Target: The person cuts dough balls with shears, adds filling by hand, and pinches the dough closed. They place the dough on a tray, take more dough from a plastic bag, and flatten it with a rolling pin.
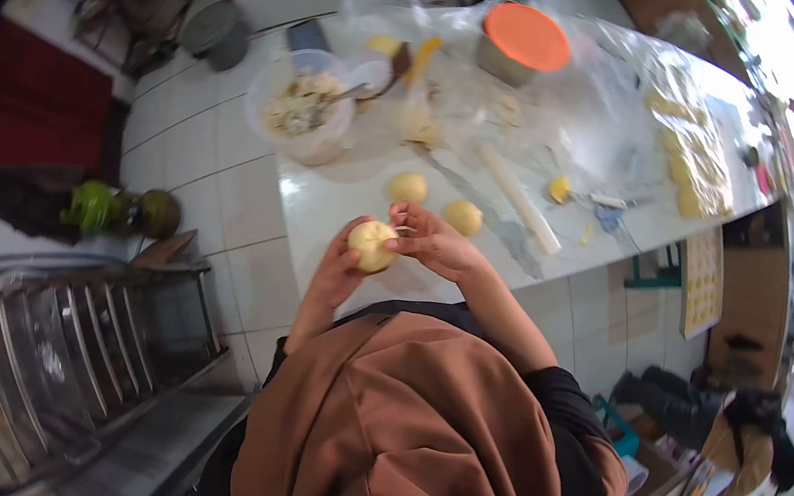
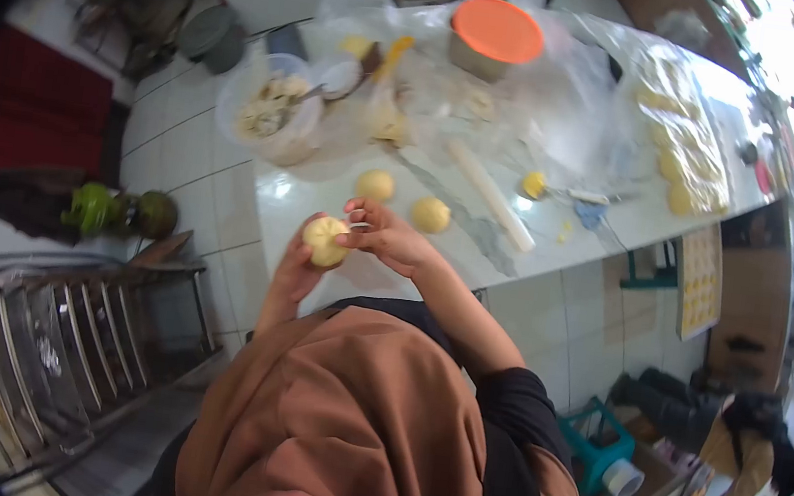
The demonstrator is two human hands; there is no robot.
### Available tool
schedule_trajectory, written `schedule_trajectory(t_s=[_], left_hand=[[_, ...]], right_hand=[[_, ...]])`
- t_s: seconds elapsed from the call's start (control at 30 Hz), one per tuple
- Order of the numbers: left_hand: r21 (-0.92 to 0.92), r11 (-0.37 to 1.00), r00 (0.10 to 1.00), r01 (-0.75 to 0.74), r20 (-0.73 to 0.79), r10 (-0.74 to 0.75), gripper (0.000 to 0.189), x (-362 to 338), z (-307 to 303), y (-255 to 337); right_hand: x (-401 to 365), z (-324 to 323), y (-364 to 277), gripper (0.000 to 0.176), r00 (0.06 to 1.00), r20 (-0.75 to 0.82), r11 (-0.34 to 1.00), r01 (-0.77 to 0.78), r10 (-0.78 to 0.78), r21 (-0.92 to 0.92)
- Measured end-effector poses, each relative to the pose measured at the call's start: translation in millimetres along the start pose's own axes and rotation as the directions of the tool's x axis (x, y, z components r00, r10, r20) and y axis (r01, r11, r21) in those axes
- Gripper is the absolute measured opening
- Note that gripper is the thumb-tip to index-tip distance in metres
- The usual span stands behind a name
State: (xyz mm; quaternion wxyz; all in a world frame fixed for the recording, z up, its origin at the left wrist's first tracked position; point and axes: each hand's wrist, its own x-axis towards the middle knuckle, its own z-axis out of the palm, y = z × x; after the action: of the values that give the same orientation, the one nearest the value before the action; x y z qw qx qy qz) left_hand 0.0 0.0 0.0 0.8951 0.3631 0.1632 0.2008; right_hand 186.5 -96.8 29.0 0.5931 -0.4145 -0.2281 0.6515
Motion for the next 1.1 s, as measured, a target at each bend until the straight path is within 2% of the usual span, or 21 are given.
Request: schedule_trajectory(t_s=[0.03,0.07,0.1,0.13,0.17,0.2,0.23,0.27,0.33,0.4,0.47,0.5,0.57,0.7,0.77,0.9,1.0,1.1], left_hand=[[-0.008,1.0,0.999,0.026,0.03,-0.025,0.061,6,0,-1],[0.254,0.967,0.999,-0.033,-0.003,0.035,0.05,4,-8,10],[0.448,0.894,0.996,-0.029,-0.066,0.065,0.048,16,9,-2],[0.617,0.787,0.986,-0.006,-0.128,0.107,0.045,14,11,1],[0.76,0.649,0.97,0.031,-0.18,0.165,0.043,15,13,3],[0.856,0.516,0.956,0.033,-0.177,0.233,0.043,17,16,4],[0.907,0.421,0.954,0.034,-0.154,0.255,0.044,18,14,-2],[0.947,0.318,0.952,0.033,-0.127,0.277,0.045,20,10,-10],[0.998,0.062,0.949,0.027,-0.045,0.312,0.045,19,10,-17],[0.972,-0.233,0.945,0.006,0.07,0.319,0.045,21,18,-22],[0.982,-0.185,0.913,-0.049,0.119,0.391,0.041,26,26,-25],[0.984,-0.163,0.893,-0.074,0.138,0.427,0.04,28,29,-26],[0.985,-0.134,0.903,-0.107,0.152,0.401,0.038,31,13,-40],[0.987,-0.066,0.888,-0.149,0.163,0.43,0.034,34,-12,-63],[0.985,-0.071,0.876,-0.155,0.171,0.451,0.035,33,-16,-66],[0.975,-0.17,0.835,-0.143,0.211,0.507,0.035,34,7,-53],[0.98,-0.138,0.802,-0.145,0.199,0.563,0.039,34,8,-49],[0.974,-0.178,0.883,-0.137,0.202,0.424,0.043,33,-12,-58]], right_hand=[[-4,-2,-6,0.033,0.999,0.018,0.999,0.048,-0.048,0.007],[-6,-3,-13,0.033,0.995,0.044,0.996,0.093,-0.093,0.014],[-31,-39,-40,0.03,0.98,-0.075,0.978,0.177,-0.186,-0.113],[-44,-67,-54,0.026,0.926,-0.217,0.933,0.253,-0.31,-0.255],[-63,-90,-68,0.024,0.811,-0.392,0.885,0.301,-0.434,-0.355],[-78,-125,-76,0.025,0.625,-0.571,0.807,0.171,-0.532,-0.565],[-95,-150,-84,0.026,0.372,-0.711,0.733,-0.107,-0.597,-0.672],[-110,-171,-88,0.033,0.123,-0.797,0.742,-0.304,-0.591,-0.598],[-139,-241,-65,0.05,-0.036,-0.745,0.613,-0.595,-0.666,-0.52],[-141,-254,-52,0.06,-0.091,-0.794,0.613,-0.69,-0.601,-0.385],[-140,-262,-42,0.068,-0.119,-0.813,0.579,-0.76,-0.57,-0.295],[-137,-262,-41,0.066,-0.122,-0.798,0.563,-0.771,-0.59,-0.298],[-134,-260,-39,0.062,-0.123,-0.769,0.527,-0.794,-0.627,-0.303],[-137,-268,-41,0.058,-0.063,-0.796,0.509,-0.798,-0.602,-0.322],[-136,-273,-39,0.057,-0.044,-0.782,0.466,-0.824,-0.621,-0.323],[-130,-258,-41,0.051,-0.1,-0.718,0.438,-0.846,-0.689,-0.303],[-135,-280,-38,0.049,-0.069,-0.739,0.433,-0.845,-0.67,-0.313],[-135,-288,-31,0.039,-0.105,-0.716,0.412,-0.87,-0.691,-0.27]])
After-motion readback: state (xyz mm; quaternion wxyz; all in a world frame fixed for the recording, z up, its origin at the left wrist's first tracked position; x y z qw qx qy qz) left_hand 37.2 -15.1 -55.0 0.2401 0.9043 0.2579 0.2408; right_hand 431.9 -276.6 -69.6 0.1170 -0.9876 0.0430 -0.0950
